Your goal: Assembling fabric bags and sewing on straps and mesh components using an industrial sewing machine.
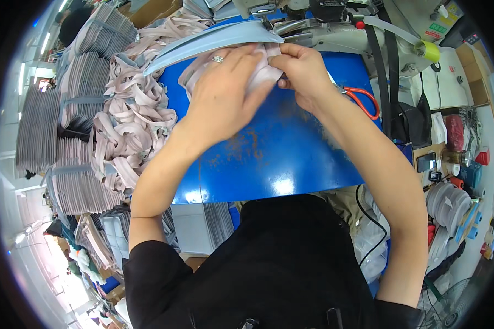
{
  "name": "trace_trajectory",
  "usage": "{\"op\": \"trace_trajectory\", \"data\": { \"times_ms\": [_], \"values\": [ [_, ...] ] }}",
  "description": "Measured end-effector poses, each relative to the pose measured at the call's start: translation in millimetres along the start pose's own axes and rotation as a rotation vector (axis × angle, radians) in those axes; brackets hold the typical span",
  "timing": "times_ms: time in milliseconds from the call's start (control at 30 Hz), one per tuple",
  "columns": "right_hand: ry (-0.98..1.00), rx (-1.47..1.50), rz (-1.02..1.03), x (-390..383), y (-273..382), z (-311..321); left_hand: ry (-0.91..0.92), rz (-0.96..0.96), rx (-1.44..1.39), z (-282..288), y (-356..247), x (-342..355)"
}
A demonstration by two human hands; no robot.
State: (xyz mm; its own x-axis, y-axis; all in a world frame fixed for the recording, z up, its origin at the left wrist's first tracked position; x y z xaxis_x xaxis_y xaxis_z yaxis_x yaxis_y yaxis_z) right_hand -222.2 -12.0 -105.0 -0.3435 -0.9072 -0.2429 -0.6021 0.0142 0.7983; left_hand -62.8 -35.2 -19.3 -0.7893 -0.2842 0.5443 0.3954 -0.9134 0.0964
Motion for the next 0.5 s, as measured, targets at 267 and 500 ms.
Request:
{"op": "trace_trajectory", "data": {
  "times_ms": [267, 500],
  "values": [
    [0.045, 0.001, -0.017, -4, 3, -1, 0.317, 0.1, 0.025, -14, 29, 10],
    [0.123, 0.05, 0.02, -3, 3, -4, 0.03, -0.389, 0.537, 63, 18, 31]
  ]
}}
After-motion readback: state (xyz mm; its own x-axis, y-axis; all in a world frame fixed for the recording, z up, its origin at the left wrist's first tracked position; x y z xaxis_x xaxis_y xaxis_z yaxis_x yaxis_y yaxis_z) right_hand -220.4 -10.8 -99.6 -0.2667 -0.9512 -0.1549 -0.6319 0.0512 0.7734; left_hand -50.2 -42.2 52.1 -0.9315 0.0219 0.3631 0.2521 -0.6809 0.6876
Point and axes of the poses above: each hand's wrist, its own x-axis towards the middle knuckle, its own z-axis out of the back of the hand, y = z × x, the point moved 4 cm from there along x, towards the middle knuckle, and after that the axes turned 13 degrees about x, right-handed, at the moved point
